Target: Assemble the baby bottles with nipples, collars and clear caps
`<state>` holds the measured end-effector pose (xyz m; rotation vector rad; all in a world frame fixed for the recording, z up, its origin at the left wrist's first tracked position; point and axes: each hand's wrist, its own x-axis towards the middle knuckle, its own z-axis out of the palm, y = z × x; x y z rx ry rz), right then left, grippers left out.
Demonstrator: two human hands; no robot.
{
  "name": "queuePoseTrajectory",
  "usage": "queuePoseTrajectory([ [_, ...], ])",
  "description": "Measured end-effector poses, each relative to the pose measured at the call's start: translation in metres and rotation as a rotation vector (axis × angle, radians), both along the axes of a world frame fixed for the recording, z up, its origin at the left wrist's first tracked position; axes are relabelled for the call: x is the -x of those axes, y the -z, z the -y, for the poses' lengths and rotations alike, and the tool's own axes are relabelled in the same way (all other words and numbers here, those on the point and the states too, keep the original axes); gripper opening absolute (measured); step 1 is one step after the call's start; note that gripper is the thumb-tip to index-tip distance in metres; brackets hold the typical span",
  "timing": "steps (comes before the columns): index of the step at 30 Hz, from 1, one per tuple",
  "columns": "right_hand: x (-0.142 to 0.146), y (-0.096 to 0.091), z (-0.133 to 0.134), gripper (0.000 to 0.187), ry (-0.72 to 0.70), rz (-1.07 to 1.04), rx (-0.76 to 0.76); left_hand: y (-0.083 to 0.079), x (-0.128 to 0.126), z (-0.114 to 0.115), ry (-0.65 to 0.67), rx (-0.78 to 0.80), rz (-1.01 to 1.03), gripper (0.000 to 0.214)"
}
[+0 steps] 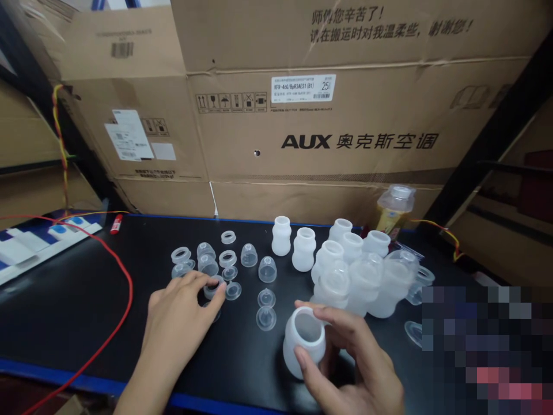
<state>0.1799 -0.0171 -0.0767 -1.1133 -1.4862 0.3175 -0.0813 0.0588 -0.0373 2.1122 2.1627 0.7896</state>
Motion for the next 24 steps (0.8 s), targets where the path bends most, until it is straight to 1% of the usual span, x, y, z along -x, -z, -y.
queuePoseTrajectory([
  [5, 0.001, 0.000, -0.001, 0.041, -0.033, -0.017, -0.002, 0.004, 0.001, -0.002, 0.027, -0.060, 0.020, 0.036],
  [9, 0.002, 0.003, 0.000, 0.041, -0.001, -0.014, 0.068, 0.005, 0.005, -0.002, 0.039, -0.196, 0.049, 0.032],
  [12, 0.002, 0.008, -0.001, 0.039, 0.007, -0.028, 0.115, -0.003, 0.000, 0.009, 0.042, -0.367, 0.063, 0.028],
  [14, 0.001, 0.012, -0.002, 0.040, -0.006, -0.027, 0.117, -0.013, -0.013, 0.022, 0.082, -0.496, 0.127, 0.020],
  [15, 0.000, 0.014, -0.003, 0.040, -0.010, -0.022, 0.114, -0.019, -0.023, 0.030, 0.115, -0.544, 0.203, 0.015],
  [16, -0.001, 0.016, -0.005, 0.041, -0.013, -0.016, 0.112, -0.024, -0.034, 0.038, 0.151, -0.551, 0.329, 0.013],
  [18, -0.003, 0.017, -0.007, 0.041, -0.035, 0.007, 0.096, -0.031, -0.055, 0.051, 0.297, -0.498, 0.584, 0.015],
  [19, -0.004, 0.017, -0.007, 0.040, -0.050, 0.027, 0.086, -0.033, -0.064, 0.056, 0.391, -0.449, 0.620, 0.019],
  [20, -0.005, 0.017, -0.008, 0.040, -0.067, 0.045, 0.077, -0.033, -0.072, 0.059, 0.491, -0.397, 0.599, 0.021],
  [22, -0.006, 0.015, -0.009, 0.043, -0.098, 0.050, 0.071, -0.032, -0.082, 0.060, 0.651, -0.324, 0.478, 0.028],
  [23, -0.006, 0.014, -0.009, 0.043, -0.107, 0.036, 0.072, -0.030, -0.084, 0.060, 0.694, -0.310, 0.411, 0.031],
  [24, -0.006, 0.013, -0.009, 0.043, -0.115, 0.018, 0.075, -0.028, -0.085, 0.058, 0.710, -0.307, 0.363, 0.033],
])
